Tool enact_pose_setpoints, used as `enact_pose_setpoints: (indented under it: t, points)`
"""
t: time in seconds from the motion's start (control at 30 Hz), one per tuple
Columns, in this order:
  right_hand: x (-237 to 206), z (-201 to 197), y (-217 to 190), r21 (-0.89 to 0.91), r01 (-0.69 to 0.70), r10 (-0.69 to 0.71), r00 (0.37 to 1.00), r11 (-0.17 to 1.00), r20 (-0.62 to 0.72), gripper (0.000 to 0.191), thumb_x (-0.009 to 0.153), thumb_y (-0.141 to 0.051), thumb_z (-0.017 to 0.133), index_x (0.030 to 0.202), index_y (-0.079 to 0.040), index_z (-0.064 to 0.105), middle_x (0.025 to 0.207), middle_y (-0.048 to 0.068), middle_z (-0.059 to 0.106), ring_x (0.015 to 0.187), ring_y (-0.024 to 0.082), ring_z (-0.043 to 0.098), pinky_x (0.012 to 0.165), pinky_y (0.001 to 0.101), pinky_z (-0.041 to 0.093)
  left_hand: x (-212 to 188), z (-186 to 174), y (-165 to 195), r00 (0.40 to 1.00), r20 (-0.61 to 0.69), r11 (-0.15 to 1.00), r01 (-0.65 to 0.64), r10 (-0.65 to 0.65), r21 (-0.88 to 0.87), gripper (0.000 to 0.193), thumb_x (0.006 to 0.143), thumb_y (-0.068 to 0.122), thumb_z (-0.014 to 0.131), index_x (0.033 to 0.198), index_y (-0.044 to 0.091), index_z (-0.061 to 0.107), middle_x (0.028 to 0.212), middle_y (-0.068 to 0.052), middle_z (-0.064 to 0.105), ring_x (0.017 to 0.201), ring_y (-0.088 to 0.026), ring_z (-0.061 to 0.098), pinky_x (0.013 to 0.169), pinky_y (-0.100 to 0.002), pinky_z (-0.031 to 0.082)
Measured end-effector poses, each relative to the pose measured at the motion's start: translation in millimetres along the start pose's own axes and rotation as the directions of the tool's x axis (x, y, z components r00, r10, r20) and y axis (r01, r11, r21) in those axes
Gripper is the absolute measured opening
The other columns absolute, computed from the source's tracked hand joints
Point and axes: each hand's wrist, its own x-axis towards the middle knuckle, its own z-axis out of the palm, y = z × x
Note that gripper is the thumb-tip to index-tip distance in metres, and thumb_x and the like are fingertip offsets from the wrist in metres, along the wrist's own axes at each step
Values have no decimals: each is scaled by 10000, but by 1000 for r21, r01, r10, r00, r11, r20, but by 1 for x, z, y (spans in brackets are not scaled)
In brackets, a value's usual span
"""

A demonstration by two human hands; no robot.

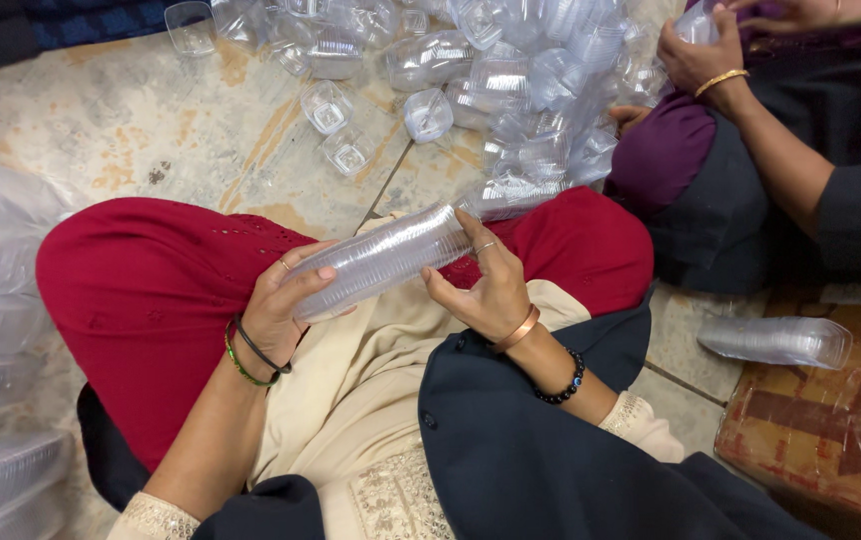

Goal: The person sits on the floor and nests clear plastic cups into one another to form stacked sleeves, then places the completed stacks onto the floor beside them. They repeatedly pick loose cups from a large pile, align and press each cup into the stack, and occasionally gather finished stacks aside.

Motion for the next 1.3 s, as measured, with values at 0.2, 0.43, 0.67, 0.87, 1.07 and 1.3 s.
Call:
enact_pose_setpoints:
  t: [0.2,0.43,0.67,0.87,1.07,1.3]
  points:
    - [1,3,0,-23,4,-4,1000,1000,-16,791,805,-247,880,1397,126,511,1227,267,673,1140,315,704,990,373,561,0,1,2,1000,-7,1000,8,-8,-3,533,868,182,717,1339,-23,578,1262,-147,673,1090,-240,689,852,-418,611]
    - [0,5,-1,-36,-11,11,1000,999,0,839,814,-271,871,1429,139,475,1270,284,643,1178,331,676,1007,379,549,0,2,3,1000,-11,1000,13,-13,0,546,862,192,721,1342,-20,569,1261,-149,666,1095,-245,689,853,-423,616]
    - [2,8,-3,-75,4,-6,1000,997,-21,874,784,-290,886,1419,143,471,1291,292,620,1182,350,661,1015,389,542,0,3,4,1000,-17,1000,12,-12,4,555,859,198,723,1344,-20,567,1252,-150,663,1091,-249,688,843,-426,618]
    - [2,10,-8,-46,15,-16,999,999,-28,845,805,-242,864,1448,127,457,1270,264,613,1170,343,646,1010,395,537,-1,4,3,1000,-19,1000,2,-2,10,565,862,203,725,1351,-26,557,1258,-157,657,1095,-248,687,853,-423,617]
    - [2,9,-15,-79,91,-95,995,993,-42,666,825,-168,859,1398,17,575,1287,205,635,1179,324,651,1018,385,561,-1,4,2,1000,-16,1000,-10,10,6,568,860,194,726,1355,-27,554,1269,-161,654,1099,-249,687,861,-427,620]
    - [5,9,-21,-63,119,-122,991,991,-46,691,777,-202,877,1361,9,574,1279,224,582,1172,356,628,996,417,552,1,1,-1,1000,-1,999,-29,29,-12,558,871,187,728,1359,-21,555,1279,-157,653,1103,-250,686,863,-424,621]
